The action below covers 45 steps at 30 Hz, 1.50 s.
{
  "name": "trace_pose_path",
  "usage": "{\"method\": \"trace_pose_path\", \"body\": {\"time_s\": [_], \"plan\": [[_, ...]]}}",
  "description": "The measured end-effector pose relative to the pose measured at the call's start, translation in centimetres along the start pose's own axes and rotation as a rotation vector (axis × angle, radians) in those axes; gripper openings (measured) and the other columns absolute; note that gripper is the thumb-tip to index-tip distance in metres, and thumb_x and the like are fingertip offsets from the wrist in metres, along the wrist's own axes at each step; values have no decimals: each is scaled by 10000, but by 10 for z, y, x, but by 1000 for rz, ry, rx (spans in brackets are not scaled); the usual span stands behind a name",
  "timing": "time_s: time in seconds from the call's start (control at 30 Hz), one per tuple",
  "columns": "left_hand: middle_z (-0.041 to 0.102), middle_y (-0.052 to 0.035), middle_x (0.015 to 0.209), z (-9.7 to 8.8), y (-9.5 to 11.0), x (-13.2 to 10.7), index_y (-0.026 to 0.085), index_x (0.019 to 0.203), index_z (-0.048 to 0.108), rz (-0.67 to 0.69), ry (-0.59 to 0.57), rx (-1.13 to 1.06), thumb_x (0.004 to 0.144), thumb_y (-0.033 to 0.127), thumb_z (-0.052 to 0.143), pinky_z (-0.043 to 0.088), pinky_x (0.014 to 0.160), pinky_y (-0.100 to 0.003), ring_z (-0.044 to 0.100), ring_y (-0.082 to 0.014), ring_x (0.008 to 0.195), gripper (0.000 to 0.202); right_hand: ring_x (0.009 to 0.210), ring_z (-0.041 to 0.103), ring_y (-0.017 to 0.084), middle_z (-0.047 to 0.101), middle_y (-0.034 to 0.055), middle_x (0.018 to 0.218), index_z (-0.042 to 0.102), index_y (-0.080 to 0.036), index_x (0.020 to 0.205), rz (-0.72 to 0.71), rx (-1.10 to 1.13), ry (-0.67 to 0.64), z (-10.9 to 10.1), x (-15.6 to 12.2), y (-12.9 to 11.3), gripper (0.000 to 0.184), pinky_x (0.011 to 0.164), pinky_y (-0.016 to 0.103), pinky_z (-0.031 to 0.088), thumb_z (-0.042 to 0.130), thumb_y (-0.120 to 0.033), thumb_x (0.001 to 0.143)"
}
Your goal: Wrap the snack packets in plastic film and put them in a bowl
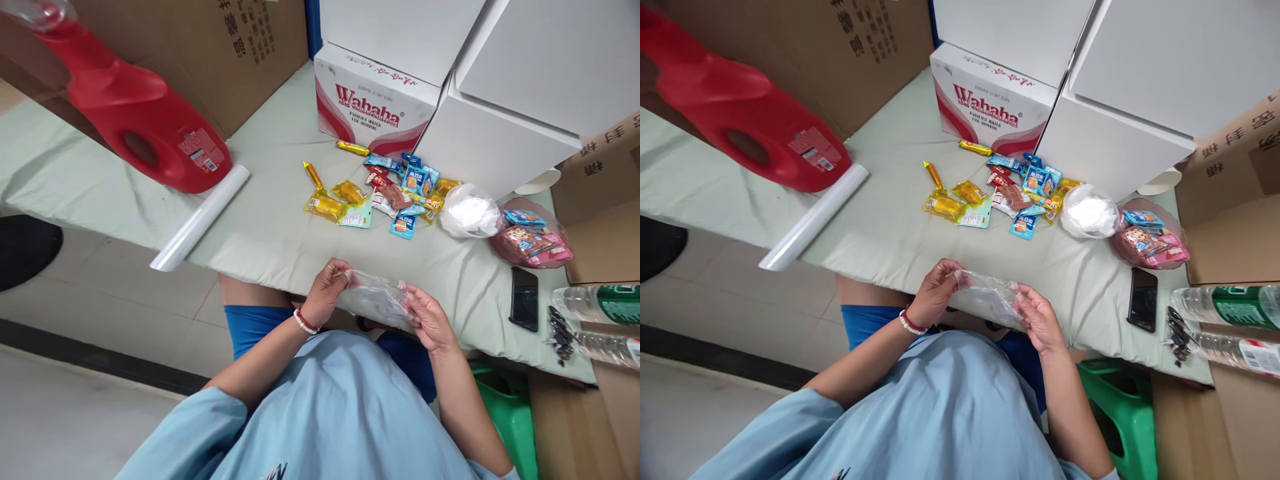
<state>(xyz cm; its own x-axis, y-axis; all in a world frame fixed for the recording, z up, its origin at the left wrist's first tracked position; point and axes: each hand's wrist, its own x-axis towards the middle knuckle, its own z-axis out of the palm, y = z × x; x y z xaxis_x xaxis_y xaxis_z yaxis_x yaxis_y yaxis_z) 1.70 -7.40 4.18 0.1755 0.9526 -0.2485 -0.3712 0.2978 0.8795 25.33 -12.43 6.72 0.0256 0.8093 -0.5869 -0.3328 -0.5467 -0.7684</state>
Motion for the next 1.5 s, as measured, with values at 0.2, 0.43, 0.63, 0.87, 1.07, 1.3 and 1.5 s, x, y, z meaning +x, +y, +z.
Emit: {"method": "trace_pose_path", "body": {"time_s": [0.2,0.43,0.63,0.87,1.07,1.3,1.5], "plan": [[677,40,994,11,5,1,257,1028,464,-146,-22,-212,763,664,816,573,784,-332,737,-150,759,600,536,386,62,570,-34,626,758,-168,802,-34,-23,-41,10,3,11,409,461,194,276,979,-456,613],[751,-128,1063,9,-4,-2,181,1040,697,-204,-284,12,762,879,622,499,885,-373,700,-274,1017,755,757,616,128,694,-19,816,746,-237,832,-147,188,68,11,7,15,347,711,250,532,962,-433,644],[722,-58,916,13,-12,0,176,785,722,-69,-137,167,722,595,853,456,868,-325,616,-200,900,444,635,579,128,684,-9,772,715,-227,861,-98,154,55,10,4,11,356,581,244,494,932,-440,675],[688,20,833,17,2,3,205,796,582,-154,-23,-201,733,553,867,465,669,-252,569,-119,697,454,432,240,30,453,-88,541,734,-193,876,-30,58,9,7,1,6,398,404,180,197,938,-460,662],[736,-71,1028,19,4,-5,202,1099,707,-302,-142,-265,822,754,674,472,622,-281,614,-156,722,618,424,225,37,449,-89,525,790,-196,1000,-93,32,59,5,4,11,467,404,202,158,924,-491,663],[739,-89,1110,23,3,-15,208,1055,748,-438,-367,-264,607,458,957,432,596,-245,601,-128,694,554,677,597,149,739,10,816,815,-236,1051,-182,32,92,5,6,17,473,642,272,473,926,-492,669],[628,2,780,22,-6,-12,152,852,696,-331,-306,-122,639,445,951,365,589,-220,485,-69,607,443,855,650,179,770,35,946,810,-234,961,-235,18,53,5,7,13,418,799,302,510,898,-558,713]]}}
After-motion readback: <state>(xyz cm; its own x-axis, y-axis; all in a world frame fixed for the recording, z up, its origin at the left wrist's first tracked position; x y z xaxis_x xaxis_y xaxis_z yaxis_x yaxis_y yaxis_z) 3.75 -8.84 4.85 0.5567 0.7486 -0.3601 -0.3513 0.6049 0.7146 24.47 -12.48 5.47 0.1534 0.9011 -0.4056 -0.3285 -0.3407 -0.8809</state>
